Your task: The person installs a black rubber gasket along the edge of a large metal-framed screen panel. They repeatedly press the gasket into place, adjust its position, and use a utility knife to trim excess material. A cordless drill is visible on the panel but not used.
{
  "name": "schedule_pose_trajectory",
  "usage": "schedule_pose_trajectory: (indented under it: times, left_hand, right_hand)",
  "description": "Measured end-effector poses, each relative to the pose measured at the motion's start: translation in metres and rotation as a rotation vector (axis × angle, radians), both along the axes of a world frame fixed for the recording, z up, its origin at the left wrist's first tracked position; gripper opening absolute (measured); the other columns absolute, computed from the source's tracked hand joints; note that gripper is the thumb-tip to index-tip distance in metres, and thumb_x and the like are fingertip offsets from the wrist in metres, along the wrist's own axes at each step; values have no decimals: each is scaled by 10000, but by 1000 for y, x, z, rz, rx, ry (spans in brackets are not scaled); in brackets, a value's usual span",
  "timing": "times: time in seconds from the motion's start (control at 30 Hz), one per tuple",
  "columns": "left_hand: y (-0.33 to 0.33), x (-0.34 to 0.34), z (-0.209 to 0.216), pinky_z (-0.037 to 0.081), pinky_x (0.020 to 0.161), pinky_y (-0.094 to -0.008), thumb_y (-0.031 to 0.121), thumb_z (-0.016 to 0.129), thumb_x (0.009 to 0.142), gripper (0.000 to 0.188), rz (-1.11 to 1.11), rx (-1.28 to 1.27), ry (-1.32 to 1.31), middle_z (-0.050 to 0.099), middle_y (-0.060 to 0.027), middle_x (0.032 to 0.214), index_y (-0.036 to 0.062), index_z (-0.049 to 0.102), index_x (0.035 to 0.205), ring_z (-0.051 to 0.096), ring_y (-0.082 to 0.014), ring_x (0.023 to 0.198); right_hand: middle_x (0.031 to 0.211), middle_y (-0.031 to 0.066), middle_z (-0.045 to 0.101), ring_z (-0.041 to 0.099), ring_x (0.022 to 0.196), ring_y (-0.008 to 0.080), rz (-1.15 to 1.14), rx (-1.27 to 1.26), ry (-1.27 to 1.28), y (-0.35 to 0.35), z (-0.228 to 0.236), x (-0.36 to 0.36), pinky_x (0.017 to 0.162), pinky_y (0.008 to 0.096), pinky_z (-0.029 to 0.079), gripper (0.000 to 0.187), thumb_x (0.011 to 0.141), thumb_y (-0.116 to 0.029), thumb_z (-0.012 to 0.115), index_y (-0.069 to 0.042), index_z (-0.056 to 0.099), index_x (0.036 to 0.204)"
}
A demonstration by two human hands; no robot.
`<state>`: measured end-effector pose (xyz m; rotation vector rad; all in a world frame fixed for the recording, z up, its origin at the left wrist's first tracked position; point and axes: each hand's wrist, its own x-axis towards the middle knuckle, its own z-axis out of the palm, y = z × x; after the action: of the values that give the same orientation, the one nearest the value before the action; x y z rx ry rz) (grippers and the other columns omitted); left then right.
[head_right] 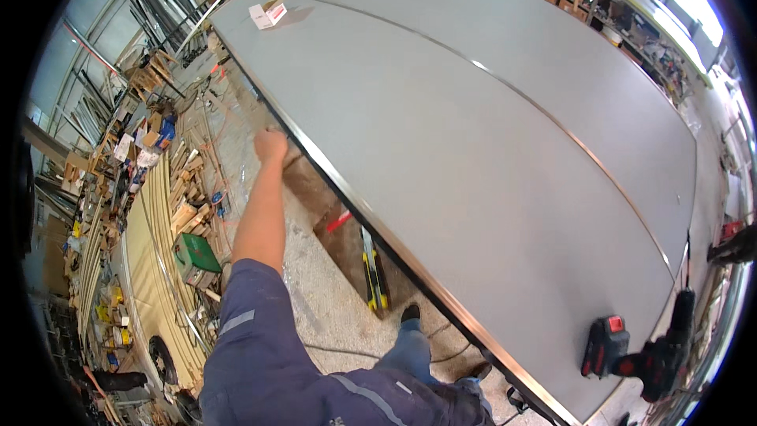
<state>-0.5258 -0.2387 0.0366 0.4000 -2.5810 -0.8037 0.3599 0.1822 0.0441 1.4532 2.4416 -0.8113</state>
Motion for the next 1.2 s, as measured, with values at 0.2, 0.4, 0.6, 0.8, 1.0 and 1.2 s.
schedule_pose_trajectory:
  times: [0.2,0.4,0.6,0.8,1.0,1.2]
  left_hand:
    - [-32,-102,-19,454,776,-416,310,411,927,468,-171,391,-217,598,-291,1039,-109,594,1029,591,-388,957]
    - [-55,-157,-66,470,748,-393,359,422,923,490,-109,498,-399,611,-288,990,-86,619,984,602,-372,955]
    - [-31,-171,-58,513,618,-381,156,519,851,312,-26,1095,0,630,-163,935,-69,570,1062,631,-277,776]
    - [-85,-254,-122,496,699,-415,226,485,833,270,-147,1262,-133,594,-147,888,-2,558,959,590,-275,793]
    - [-172,-271,-81,447,903,-466,405,334,902,544,-188,1156,-318,583,-159,1145,-18,520,1188,543,-337,1044]
    - [-81,-89,-69,436,865,-388,190,397,899,433,-221,889,-108,537,-172,1223,-93,476,1217,538,-316,1036]
  right_hand:
    - [922,258,639,609,902,351,-122,63,-339,11,-40,76,782,420,454,412,843,-311,595,76,608,985]
    - [835,275,624,607,815,356,-245,87,-376,-4,-25,63,718,422,456,405,852,-300,582,104,597,886]
    - [864,314,594,584,836,402,-262,150,-492,-13,-26,88,735,444,448,440,851,-319,578,116,554,913]
    - [962,314,565,554,921,420,-238,229,-487,-26,-9,118,804,452,434,424,839,-278,559,107,508,1009]
    - [1051,184,601,565,996,326,-96,103,-29,5,7,-47,863,394,442,260,759,-72,570,-16,592,1012]
    - [1029,78,640,533,1022,308,56,144,7,-21,75,-35,892,387,430,297,724,27,598,-158,671,945]
